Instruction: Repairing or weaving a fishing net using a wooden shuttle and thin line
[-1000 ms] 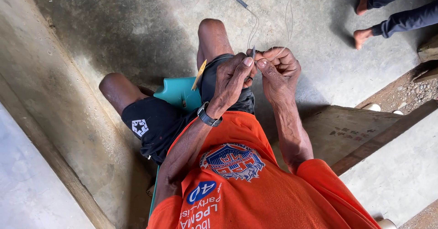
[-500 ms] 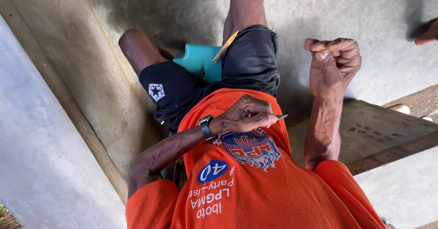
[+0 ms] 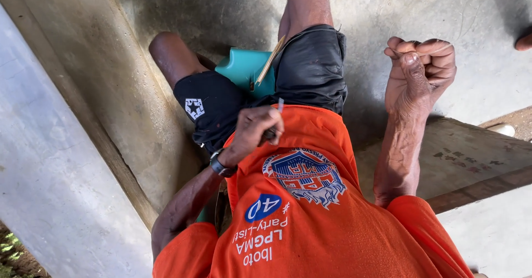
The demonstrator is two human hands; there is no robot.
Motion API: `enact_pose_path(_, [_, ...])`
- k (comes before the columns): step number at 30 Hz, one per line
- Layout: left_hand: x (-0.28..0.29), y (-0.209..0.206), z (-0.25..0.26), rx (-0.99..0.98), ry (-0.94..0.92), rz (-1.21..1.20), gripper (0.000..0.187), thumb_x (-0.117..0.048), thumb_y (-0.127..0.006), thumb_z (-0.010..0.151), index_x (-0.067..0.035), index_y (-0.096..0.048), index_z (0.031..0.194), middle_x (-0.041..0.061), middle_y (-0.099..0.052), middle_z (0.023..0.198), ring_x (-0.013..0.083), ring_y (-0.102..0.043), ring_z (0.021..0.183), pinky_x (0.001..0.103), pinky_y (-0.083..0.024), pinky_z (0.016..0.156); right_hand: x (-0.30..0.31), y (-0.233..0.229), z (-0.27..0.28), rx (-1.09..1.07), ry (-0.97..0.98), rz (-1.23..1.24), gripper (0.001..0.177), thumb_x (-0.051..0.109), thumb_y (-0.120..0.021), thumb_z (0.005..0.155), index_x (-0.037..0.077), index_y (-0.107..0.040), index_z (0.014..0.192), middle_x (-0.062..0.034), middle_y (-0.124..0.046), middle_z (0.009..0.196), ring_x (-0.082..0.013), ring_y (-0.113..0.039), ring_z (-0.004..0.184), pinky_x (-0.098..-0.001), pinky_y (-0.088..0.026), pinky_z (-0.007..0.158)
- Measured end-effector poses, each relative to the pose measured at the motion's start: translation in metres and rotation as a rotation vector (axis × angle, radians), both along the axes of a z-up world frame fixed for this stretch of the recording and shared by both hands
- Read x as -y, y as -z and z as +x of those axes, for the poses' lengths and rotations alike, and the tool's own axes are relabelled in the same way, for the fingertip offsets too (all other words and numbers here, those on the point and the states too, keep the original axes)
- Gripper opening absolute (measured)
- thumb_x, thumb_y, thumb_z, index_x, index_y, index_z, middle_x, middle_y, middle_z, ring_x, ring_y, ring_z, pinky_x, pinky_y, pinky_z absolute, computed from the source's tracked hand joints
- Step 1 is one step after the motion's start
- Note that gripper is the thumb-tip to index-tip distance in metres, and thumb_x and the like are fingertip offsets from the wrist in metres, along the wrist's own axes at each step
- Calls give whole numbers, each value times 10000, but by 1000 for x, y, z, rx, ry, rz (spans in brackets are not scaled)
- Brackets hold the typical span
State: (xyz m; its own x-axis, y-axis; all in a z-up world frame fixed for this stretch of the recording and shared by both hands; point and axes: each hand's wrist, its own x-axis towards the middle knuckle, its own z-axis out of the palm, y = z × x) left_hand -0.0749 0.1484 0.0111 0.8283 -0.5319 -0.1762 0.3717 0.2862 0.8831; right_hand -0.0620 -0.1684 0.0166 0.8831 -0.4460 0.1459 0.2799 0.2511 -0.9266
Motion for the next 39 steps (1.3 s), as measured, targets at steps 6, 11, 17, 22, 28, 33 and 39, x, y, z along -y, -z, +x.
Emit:
enact_pose_path(6, [-32,18,35,-652,-304,-5,432,-466,-582,957,-103,-610,723,38,-547,661,180,-502,471,287,-386,430,5,3,-5,10,14,20,246,90,-788,1004,132,-582,1131,-107,-706,1063,-306,-713,1103,-358,-632,959])
enact_pose_path(11, [-63,20,23,-565,-207,-271,412,-452,-651,979,-58,-571,1069,38,-516,679,156,-478,443,255,-388,388,2,5,1,29,-25,82,212,99,-767,1032,151,-589,1137,-78,-713,1076,-291,-712,1106,-373,-629,958])
enact_pose_path(17, [-39,-13,41,-67,136,-415,568,-306,-668,1005,169,-559,1297,173,-590,781,161,-539,486,196,-402,314,-48,-9,33,125,-259,548,163,102,-725,968,118,-652,1113,-69,-775,1019,-269,-741,1071,-424,-639,961])
enact_pose_path(22, [40,-11,127,96,25,-381,693,-471,-495,1052,154,-532,1348,331,-715,1163,407,-773,879,213,-493,336,-118,-47,58,176,-529,845,361,334,-555,1062,68,-661,1282,-115,-809,941,-282,-779,1028,-471,-631,946])
enact_pose_path(28, [12,-73,182,3,-185,-627,331,-338,-549,1064,-123,-646,1296,37,-811,1056,256,-792,961,163,-465,419,-150,-38,103,393,-518,816,309,88,-491,1052,-61,-573,1310,-293,-766,907,-445,-767,951,-563,-610,931])
enact_pose_path(33, [-77,-81,182,209,-573,-625,210,-170,-532,1074,-111,-614,1258,61,-807,1057,294,-790,981,193,-475,432,-191,-38,172,344,-380,881,184,52,-639,963,29,-708,1132,-197,-758,1184,-351,-740,1127,-438,-636,965])
enact_pose_path(39, [-133,-93,194,261,-646,-546,241,-195,-535,1059,-100,-634,1258,99,-803,1069,307,-799,908,202,-463,380,-243,-47,250,222,-533,1066,121,150,-662,914,68,-738,961,-161,-796,1060,-327,-781,1006,-452,-656,909])
